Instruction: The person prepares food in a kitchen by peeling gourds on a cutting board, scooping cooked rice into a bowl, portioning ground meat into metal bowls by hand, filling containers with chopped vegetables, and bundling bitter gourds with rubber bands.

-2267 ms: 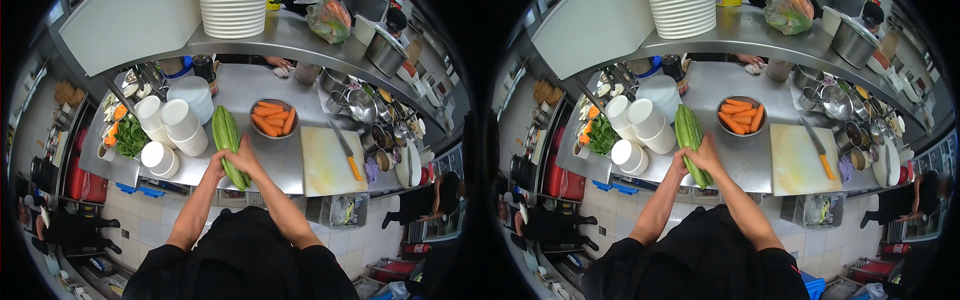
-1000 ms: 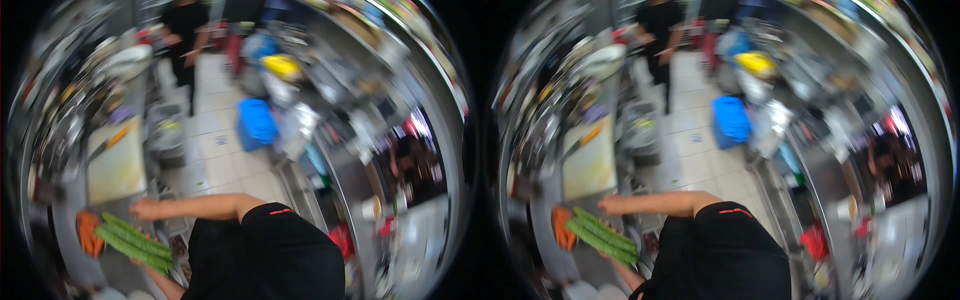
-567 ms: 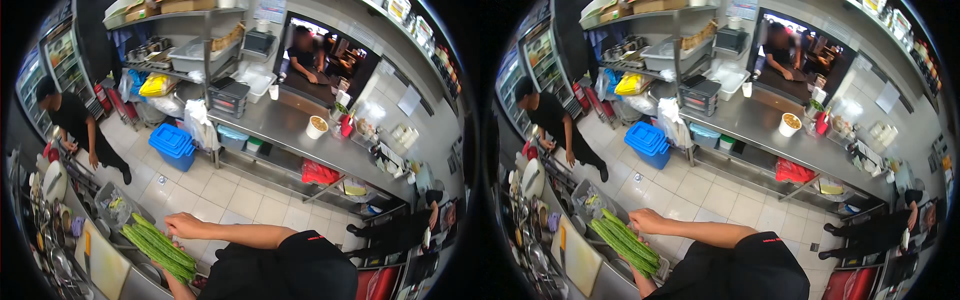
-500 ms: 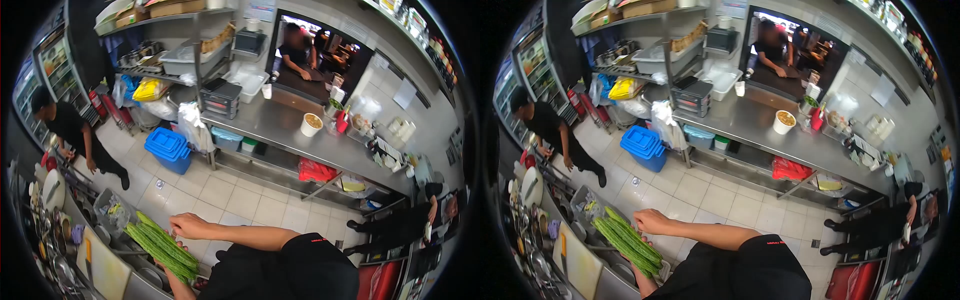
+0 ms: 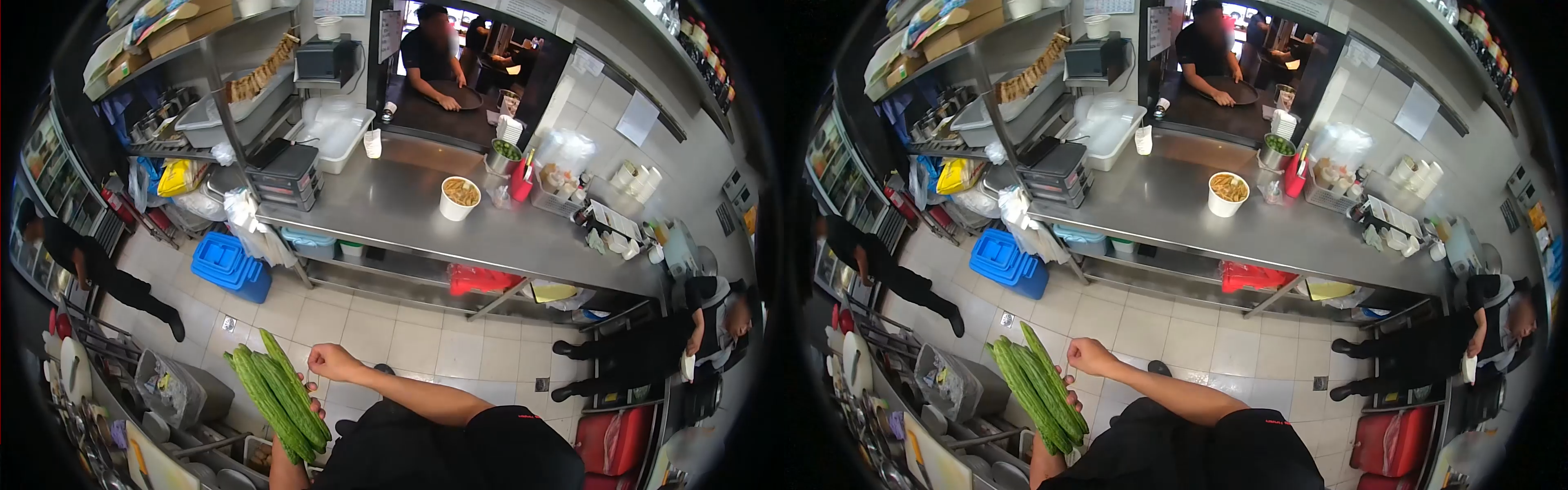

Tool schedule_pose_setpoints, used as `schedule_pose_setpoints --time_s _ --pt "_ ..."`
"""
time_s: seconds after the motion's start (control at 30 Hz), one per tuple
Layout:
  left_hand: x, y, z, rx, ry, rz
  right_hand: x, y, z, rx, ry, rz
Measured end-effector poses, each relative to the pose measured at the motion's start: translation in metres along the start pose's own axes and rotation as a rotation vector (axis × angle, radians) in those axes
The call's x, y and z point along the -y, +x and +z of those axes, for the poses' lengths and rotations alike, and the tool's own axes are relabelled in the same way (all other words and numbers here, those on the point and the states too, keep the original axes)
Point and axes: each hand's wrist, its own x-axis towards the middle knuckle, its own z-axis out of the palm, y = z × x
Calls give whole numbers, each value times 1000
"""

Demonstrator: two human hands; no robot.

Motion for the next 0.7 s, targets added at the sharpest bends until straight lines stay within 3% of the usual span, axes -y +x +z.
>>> schedule_pose_setpoints --time_s 0.13,0.23,0.3,0.4,0.43,0.47,0.53,0.6,0.63,0.67,0.7 --pt "10 39 -10 -95 -13 -140 -34 5 -26 50 191 127" --pt "14 60 2 -271 45 -188 -62 6 -37 139 -122 -28" --pt "14 68 4 -282 82 -212 -70 3 -42 180 -240 -96" --pt "11 80 17 -346 106 -249 -80 15 -52 444 674 546" --pt "9 80 16 -329 138 -257 -83 20 -55 355 1057 859" --pt "6 75 15 -320 171 -263 -97 29 -62 507 1224 897" --pt "4 81 34 -775 144 -350 -94 35 -71 466 1391 956" --pt "2 86 58 -915 384 -346 -68 41 -92 204 1430 950" --pt "-8 84 46 -878 256 -412 -45 45 -101 94 1413 967" --pt "-18 82 42 -829 202 -445 -70 50 -108 315 1636 817" --pt "-29 73 34 -514 82 -445 -49 56 -124 385 1629 812"
